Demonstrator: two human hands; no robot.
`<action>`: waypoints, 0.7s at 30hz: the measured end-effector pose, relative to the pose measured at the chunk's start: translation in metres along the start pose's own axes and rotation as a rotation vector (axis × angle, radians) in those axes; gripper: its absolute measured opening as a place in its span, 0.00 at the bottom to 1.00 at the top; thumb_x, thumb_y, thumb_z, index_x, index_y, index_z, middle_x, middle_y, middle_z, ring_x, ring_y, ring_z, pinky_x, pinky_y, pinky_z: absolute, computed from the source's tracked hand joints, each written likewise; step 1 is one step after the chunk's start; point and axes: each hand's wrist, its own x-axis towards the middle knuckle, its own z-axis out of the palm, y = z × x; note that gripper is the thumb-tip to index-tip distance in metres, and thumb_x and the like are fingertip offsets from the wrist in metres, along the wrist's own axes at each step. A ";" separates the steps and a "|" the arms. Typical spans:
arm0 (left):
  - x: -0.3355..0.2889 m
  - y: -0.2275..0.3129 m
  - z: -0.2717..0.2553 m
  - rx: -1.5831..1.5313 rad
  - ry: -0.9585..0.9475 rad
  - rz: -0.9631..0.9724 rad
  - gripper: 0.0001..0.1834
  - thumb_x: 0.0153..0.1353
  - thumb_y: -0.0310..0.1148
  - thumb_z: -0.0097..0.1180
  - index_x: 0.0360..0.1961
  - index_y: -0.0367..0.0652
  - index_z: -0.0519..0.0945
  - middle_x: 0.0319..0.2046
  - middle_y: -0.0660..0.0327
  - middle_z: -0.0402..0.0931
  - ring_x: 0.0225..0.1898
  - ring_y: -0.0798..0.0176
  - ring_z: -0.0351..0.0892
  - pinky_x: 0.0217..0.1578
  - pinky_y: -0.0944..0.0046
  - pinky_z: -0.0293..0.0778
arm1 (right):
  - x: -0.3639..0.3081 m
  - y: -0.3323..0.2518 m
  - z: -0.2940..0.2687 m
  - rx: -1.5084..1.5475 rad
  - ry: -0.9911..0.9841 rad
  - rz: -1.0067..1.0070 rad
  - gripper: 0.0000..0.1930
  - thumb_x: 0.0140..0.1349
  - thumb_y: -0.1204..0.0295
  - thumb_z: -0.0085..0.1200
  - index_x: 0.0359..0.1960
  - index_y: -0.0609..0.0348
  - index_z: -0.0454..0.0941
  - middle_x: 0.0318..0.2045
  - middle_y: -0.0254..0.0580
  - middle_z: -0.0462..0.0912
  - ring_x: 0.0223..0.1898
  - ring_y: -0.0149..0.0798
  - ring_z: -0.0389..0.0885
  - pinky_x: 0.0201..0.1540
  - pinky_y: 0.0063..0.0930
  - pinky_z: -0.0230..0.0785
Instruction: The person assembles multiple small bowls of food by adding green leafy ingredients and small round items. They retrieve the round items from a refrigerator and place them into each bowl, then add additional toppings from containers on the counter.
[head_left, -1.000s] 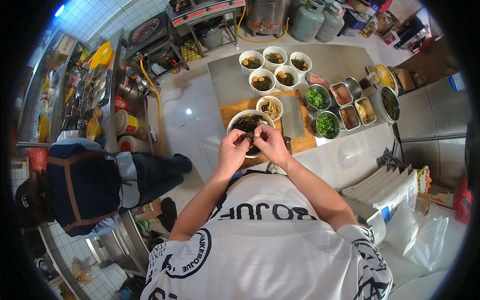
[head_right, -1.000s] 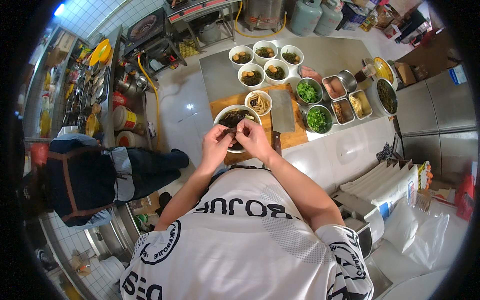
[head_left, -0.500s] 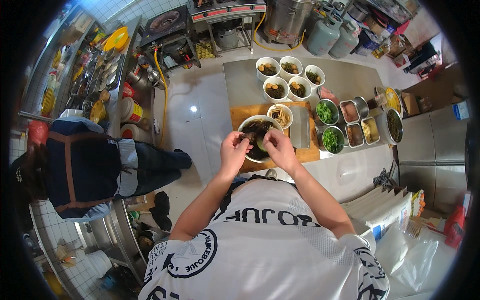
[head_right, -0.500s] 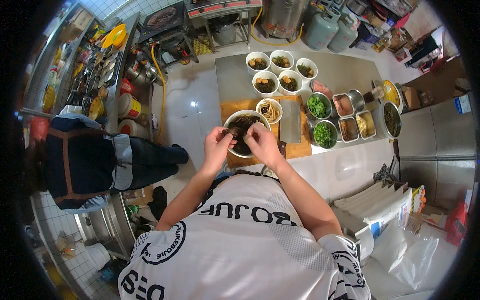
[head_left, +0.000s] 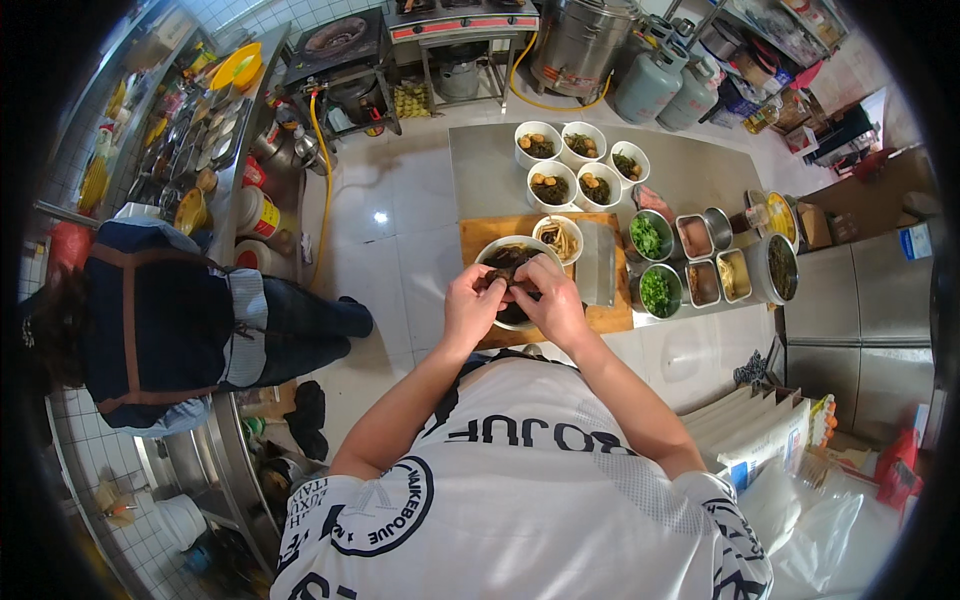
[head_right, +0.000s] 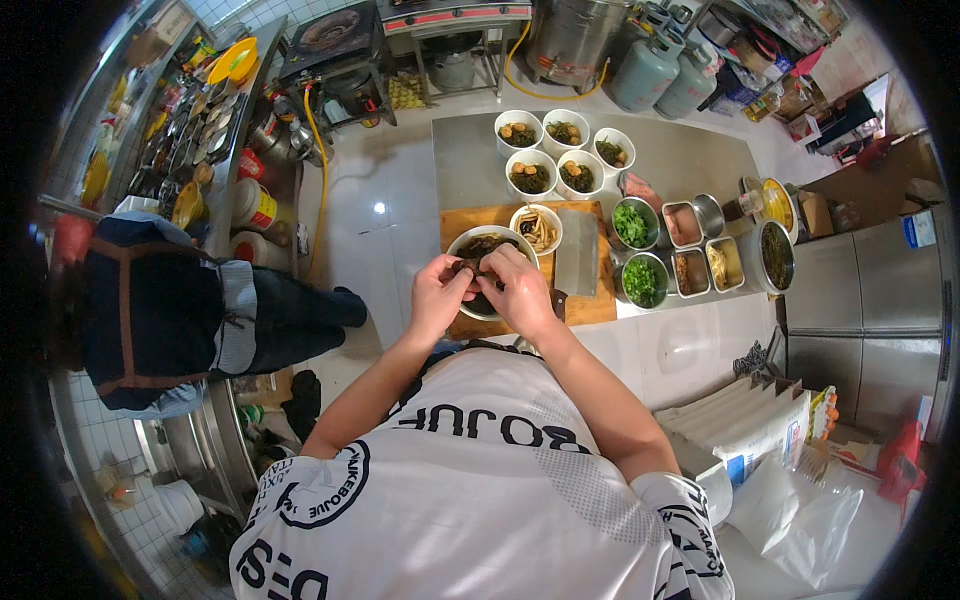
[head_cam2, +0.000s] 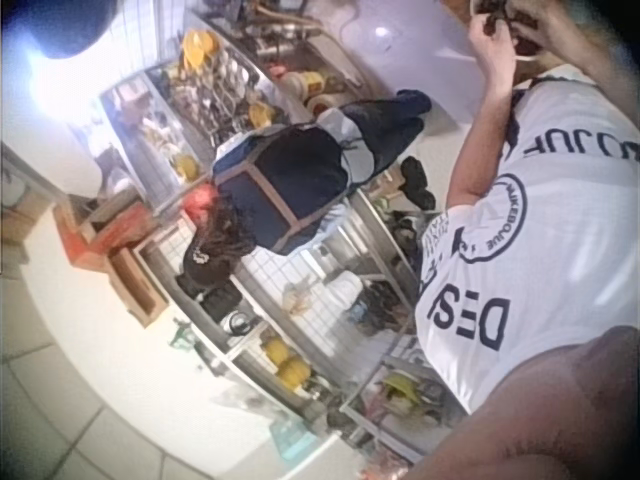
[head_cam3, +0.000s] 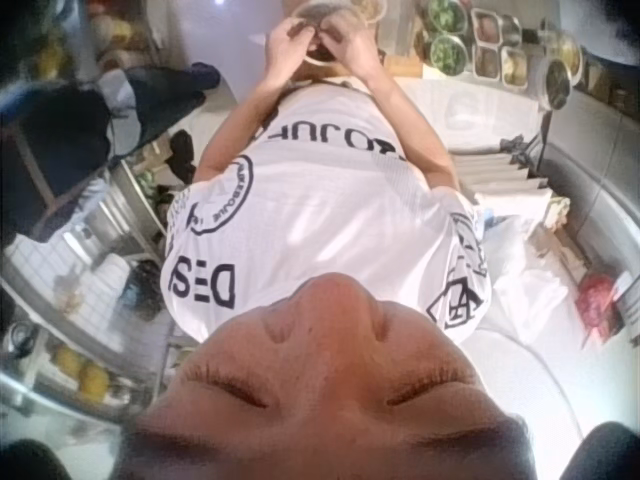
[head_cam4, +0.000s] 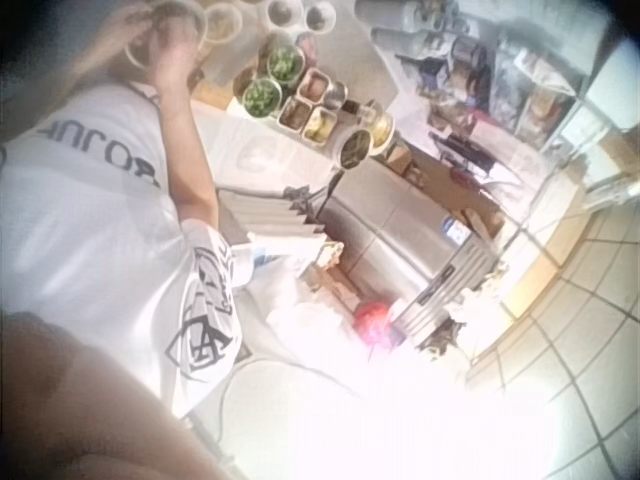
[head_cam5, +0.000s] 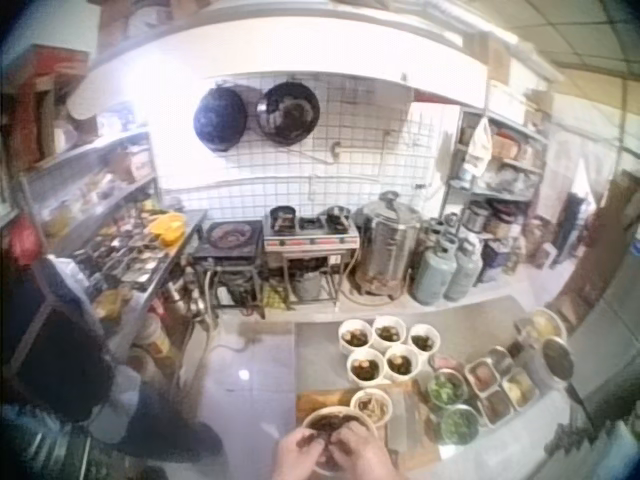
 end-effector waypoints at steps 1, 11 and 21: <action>0.001 0.000 0.000 0.035 -0.002 0.001 0.04 0.72 0.25 0.63 0.42 0.35 0.83 0.33 0.62 0.87 0.35 0.69 0.90 0.35 0.67 0.85 | 0.000 0.000 -0.001 -0.024 0.006 -0.039 0.12 0.59 0.79 0.71 0.43 0.59 0.81 0.40 0.44 0.81 0.41 0.53 0.84 0.41 0.42 0.78; 0.008 -0.005 0.002 0.247 -0.087 0.209 0.06 0.68 0.21 0.66 0.36 0.36 0.78 0.34 0.63 0.88 0.33 0.76 0.83 0.35 0.71 0.78 | -0.008 0.005 -0.010 0.011 -0.028 0.014 0.08 0.62 0.78 0.68 0.41 0.61 0.81 0.41 0.48 0.80 0.40 0.55 0.83 0.41 0.43 0.77; 0.019 0.008 0.004 0.305 -0.042 0.133 0.08 0.70 0.22 0.65 0.35 0.36 0.76 0.32 0.61 0.86 0.32 0.72 0.85 0.35 0.66 0.87 | -0.009 0.005 -0.011 -0.004 0.043 0.035 0.07 0.67 0.80 0.65 0.42 0.64 0.79 0.35 0.49 0.81 0.37 0.54 0.82 0.43 0.43 0.77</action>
